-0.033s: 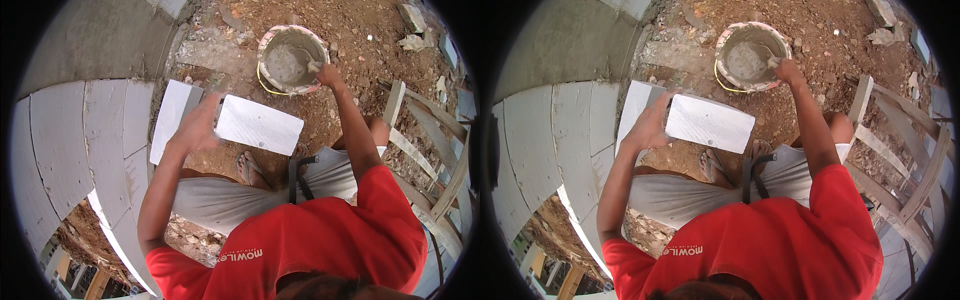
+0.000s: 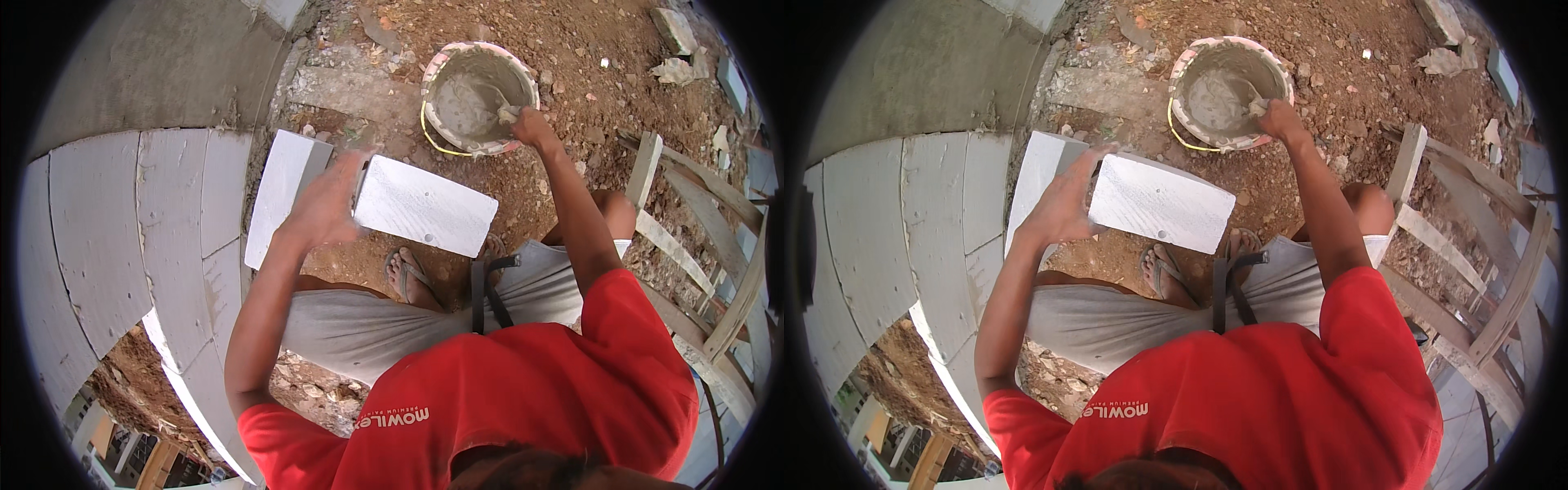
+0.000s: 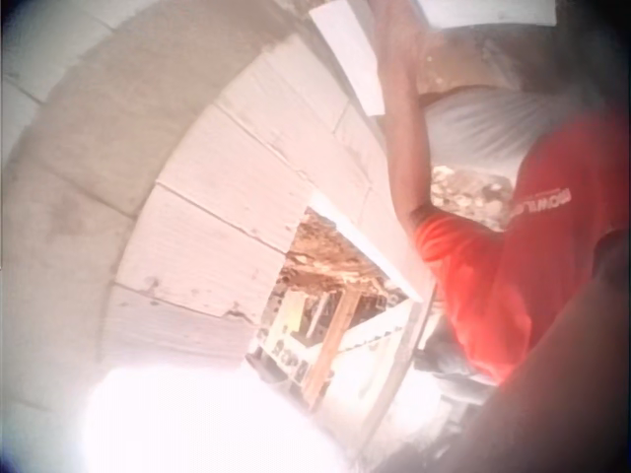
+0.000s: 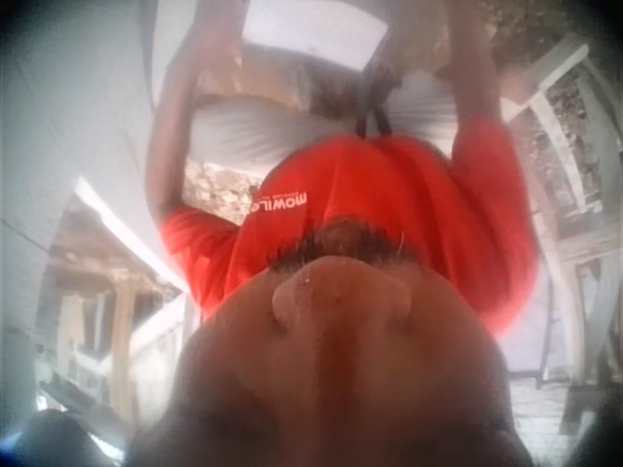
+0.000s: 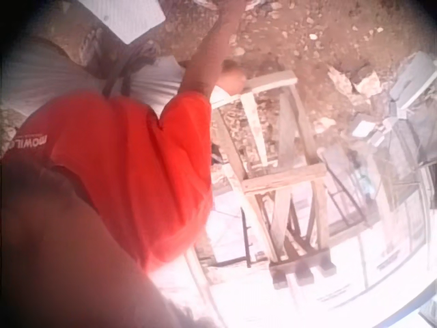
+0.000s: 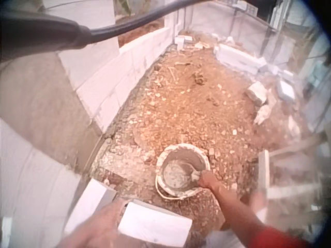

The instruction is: The person scoops mortar from a bucket with a trowel and applies it to a wall and individual blocks. The person places white blocks onto the mortar, taps them into position, and uses a hammer and string line to align the wall.

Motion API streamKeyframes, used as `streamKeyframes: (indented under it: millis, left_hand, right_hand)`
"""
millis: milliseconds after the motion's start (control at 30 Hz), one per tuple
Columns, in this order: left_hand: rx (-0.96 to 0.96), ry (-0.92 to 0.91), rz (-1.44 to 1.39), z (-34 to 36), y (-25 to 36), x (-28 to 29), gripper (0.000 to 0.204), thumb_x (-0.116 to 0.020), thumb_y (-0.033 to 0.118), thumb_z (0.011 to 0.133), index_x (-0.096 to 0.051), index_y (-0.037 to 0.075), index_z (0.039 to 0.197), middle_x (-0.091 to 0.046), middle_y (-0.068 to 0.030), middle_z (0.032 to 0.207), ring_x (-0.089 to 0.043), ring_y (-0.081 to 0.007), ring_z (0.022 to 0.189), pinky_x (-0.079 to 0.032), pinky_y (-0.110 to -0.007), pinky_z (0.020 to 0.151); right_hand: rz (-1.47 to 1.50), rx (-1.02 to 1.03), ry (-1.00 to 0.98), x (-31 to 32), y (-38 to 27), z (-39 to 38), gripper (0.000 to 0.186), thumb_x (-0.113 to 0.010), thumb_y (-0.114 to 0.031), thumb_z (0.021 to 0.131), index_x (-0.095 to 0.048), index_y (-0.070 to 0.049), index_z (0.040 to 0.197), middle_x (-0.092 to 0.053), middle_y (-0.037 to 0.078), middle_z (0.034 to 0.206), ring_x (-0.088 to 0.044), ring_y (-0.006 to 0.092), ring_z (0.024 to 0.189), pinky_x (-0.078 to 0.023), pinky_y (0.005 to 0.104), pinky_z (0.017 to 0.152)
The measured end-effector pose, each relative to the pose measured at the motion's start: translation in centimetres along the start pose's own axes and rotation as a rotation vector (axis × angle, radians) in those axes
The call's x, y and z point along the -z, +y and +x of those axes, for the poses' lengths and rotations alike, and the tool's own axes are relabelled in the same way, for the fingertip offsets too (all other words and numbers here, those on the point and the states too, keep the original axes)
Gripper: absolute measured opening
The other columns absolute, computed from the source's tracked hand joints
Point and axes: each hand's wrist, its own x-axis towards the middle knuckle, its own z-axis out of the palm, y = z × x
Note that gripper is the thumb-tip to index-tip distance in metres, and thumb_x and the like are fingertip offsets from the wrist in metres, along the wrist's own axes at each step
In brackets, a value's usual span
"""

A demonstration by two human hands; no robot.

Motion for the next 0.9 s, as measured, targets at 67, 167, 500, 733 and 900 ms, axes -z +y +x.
streamKeyframes:
  millis: [67, 167, 500, 733, 900]
  left_hand:
    - [-0.026, 0.011, -0.019, 0.0, 0.5, 0.3, 0.102, -0.082, 0.011, 0.062, -0.036, 0.007, 0.154, -0.049, -0.0234, 0.150, -0.049, -0.0421, 0.138, -0.041, -0.046, 0.117]
    - [-0.050, 0.043, -0.029, -0.1, 0.0, -0.3, 0.102, -0.081, 0.010, 0.060, -0.037, 0.003, 0.152, -0.049, -0.0255, 0.148, -0.049, -0.0433, 0.138, -0.041, -0.046, 0.116]
    - [0.134, 0.060, -0.141, 0.9, -1.2, 1.4, 0.113, -0.091, 0.014, 0.056, -0.036, 0.010, 0.156, -0.052, -0.0206, 0.150, -0.049, -0.0380, 0.140, -0.039, -0.043, 0.120]
    - [0.133, 0.108, -0.146, 1.0, -4.1, 0.7, 0.111, -0.089, 0.017, 0.055, -0.039, 0.009, 0.154, -0.048, -0.0233, 0.152, -0.046, -0.0386, 0.142, -0.039, -0.043, 0.119]
    - [0.124, 0.045, -0.240, 2.0, -3.0, 1.8, 0.116, -0.089, 0.016, 0.055, -0.035, 0.009, 0.158, -0.048, -0.0216, 0.153, -0.047, -0.0362, 0.141, -0.037, -0.042, 0.121]
  right_hand:
    - [-0.031, 0.047, -0.131, -0.8, -1.8, -0.3, 0.055, -0.073, -0.042, 0.084, -0.073, 0.008, 0.108, -0.071, 0.033, 0.108, -0.069, 0.0479, 0.103, -0.055, 0.0491, 0.094]
    - [0.030, 0.107, -0.277, -1.2, -2.9, -0.9, 0.057, -0.074, -0.044, 0.083, -0.073, 0.009, 0.105, -0.071, 0.033, 0.107, -0.068, 0.0494, 0.106, -0.054, 0.0494, 0.096]
    - [1.188, -0.202, -0.492, -1.0, -1.1, -6.6, 0.041, -0.060, -0.041, 0.105, -0.064, -0.007, 0.127, -0.059, -0.001, 0.067, -0.048, 0.0044, 0.042, -0.035, 0.0202, 0.034]
    - [1.468, -0.316, -0.402, -0.9, -1.1, -10.8, 0.043, -0.057, -0.027, 0.096, -0.054, -0.006, 0.134, -0.061, 0.007, 0.078, -0.053, 0.0121, 0.046, -0.042, 0.0257, 0.038]
    - [1.322, -0.209, -0.485, 1.1, -1.6, -9.8, 0.047, -0.051, -0.017, 0.084, -0.053, -0.006, 0.129, -0.056, 0.006, 0.071, -0.050, 0.0135, 0.045, -0.041, 0.0260, 0.037]
